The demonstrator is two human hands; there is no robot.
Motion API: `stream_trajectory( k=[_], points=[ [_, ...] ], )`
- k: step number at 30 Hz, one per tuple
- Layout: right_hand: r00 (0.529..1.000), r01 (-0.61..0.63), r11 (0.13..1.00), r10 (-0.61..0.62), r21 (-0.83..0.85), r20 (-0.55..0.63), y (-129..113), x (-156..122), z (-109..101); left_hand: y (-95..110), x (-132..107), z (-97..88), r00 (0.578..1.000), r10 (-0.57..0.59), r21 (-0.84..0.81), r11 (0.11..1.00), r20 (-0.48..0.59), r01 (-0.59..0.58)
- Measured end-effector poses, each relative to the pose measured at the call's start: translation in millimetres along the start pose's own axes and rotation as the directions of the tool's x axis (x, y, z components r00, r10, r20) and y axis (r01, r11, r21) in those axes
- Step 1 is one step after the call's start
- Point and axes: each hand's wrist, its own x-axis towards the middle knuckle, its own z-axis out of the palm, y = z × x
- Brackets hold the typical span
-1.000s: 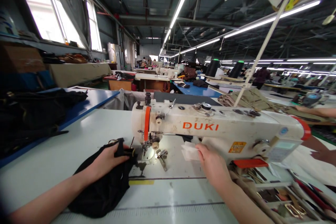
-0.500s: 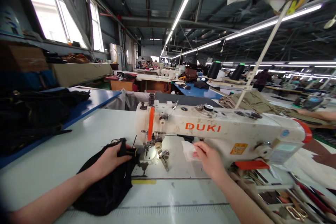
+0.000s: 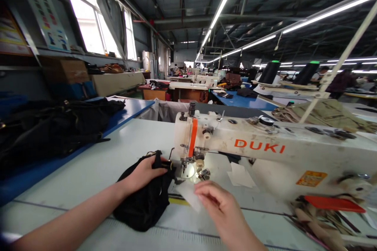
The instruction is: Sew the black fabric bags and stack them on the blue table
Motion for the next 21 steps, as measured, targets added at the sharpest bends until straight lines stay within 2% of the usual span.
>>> stream_trajectory(
  k=[3,5,11,16,21],
  points=[
    [0.992,0.079,0.996,-0.083,0.046,0.098,1,13,23,4,-3,-6.6,1.000,0.019,-0.116,0.993,0.014,-0.017],
    [0.982,0.131,0.991,-0.132,0.017,0.135,1,25,33,8,-5,-10.0,1.000,0.024,-0.145,0.989,0.018,-0.021],
    [0.955,0.270,0.950,-0.243,-0.160,0.170,1,49,48,10,-9,-8.6,0.999,0.027,-0.071,0.997,0.042,-0.024],
    [0.938,0.346,0.867,-0.307,-0.359,0.163,10,40,44,9,-9,-5.9,0.997,0.057,0.025,0.998,0.054,-0.059],
    [0.945,0.327,0.835,-0.301,-0.442,0.131,13,24,28,15,-12,-6.5,0.998,0.040,0.098,0.994,0.038,-0.044]
  ],
)
